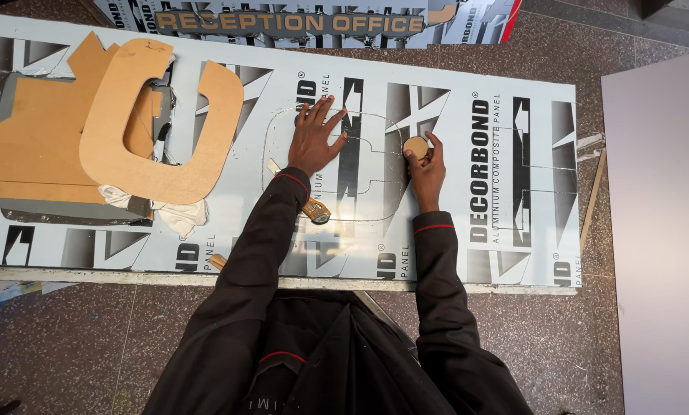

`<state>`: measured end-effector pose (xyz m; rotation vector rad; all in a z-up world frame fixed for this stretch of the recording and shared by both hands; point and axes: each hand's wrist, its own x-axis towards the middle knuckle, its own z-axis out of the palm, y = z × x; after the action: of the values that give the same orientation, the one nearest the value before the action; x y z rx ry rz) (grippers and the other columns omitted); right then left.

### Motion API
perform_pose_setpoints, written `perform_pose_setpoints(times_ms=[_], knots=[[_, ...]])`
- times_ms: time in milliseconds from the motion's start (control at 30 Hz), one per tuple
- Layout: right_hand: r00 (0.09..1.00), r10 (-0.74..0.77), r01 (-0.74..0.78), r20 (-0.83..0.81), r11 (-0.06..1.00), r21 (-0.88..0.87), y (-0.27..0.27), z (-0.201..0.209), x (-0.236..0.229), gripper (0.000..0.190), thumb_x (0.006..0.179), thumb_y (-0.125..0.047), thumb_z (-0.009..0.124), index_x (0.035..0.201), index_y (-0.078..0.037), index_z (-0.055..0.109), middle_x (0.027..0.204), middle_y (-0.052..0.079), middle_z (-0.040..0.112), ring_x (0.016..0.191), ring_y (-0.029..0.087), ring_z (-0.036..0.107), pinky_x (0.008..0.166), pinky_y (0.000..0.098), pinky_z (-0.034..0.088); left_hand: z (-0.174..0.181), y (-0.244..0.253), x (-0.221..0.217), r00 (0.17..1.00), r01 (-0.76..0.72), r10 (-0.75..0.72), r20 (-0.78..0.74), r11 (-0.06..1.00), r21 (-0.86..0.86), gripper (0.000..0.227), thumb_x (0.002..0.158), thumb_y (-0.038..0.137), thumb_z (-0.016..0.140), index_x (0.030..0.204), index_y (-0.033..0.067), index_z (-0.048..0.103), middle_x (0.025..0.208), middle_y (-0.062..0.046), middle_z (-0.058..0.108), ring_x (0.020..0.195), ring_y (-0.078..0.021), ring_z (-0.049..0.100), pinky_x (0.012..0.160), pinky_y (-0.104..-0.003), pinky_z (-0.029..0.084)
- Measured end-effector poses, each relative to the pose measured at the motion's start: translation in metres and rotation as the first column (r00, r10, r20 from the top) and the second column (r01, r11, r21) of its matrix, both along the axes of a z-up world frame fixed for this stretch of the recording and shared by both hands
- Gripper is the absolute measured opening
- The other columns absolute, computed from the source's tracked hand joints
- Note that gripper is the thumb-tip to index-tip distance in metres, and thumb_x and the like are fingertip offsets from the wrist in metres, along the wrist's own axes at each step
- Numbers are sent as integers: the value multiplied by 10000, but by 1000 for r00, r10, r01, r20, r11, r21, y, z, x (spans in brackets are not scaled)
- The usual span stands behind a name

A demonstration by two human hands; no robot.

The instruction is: The person uses a utility knife to cut along a pre-drawn outline of the letter 'C' on a large aluminum composite panel. They carefully follow the curves and straight edges, then remove the cut-out letter piece from the panel.

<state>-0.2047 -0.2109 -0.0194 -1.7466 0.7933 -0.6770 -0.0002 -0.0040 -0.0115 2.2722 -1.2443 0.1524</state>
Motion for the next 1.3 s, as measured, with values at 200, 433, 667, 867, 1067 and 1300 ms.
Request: perform_pose_setpoints(times_ms=[200,433,667,867,1067,1300], knots=[[994,16,-28,107,993,113,31,19,-19,477,1037,-39,610,1484,-60,445,969,106,600,644,123,618,575,246,599,-23,-9,7,999,-35,35,6,999,-1,385,1080,292,496,1452,262,589,1569,-101,467,1484,-297,392,1229,-567,216],[995,-91,84,36,985,148,65,20,-56,183,1050,-100,606,1226,-73,648,798,108,647,530,159,654,463,254,564,13,-16,-121,974,-108,171,-148,927,359,675,1000,481,527,1524,59,478,1658,-185,342,1548,-355,293,1247,-617,156],[985,-172,173,-28,982,71,58,13,-59,359,993,-73,682,1334,-63,569,842,100,643,565,151,644,513,262,565,8,16,-186,984,161,-150,-92,978,130,691,1042,463,501,1550,8,393,1663,-187,310,1563,-325,235,1269,-566,112],[978,-165,154,-124,983,-97,61,18,-56,322,961,-100,698,1276,-162,686,787,90,641,537,155,549,551,314,468,2,17,-185,990,139,-137,-37,987,83,657,1042,474,489,1540,48,429,1652,-138,349,1550,-288,274,1276,-535,143],[984,-106,92,-141,990,-104,58,25,-55,313,994,-108,671,1296,-186,671,904,122,669,588,206,555,619,348,476,3,19,-189,990,139,-136,-34,987,78,653,1041,469,489,1534,45,440,1646,-136,364,1549,-284,281,1276,-530,147],[978,171,-146,-121,970,193,42,37,-69,293,1011,-122,652,1301,-162,662,770,66,618,543,149,573,518,274,513,5,22,-193,995,51,-49,-85,999,18,713,1021,487,525,1543,14,413,1639,-163,371,1532,-297,323,1269,-508,177]])
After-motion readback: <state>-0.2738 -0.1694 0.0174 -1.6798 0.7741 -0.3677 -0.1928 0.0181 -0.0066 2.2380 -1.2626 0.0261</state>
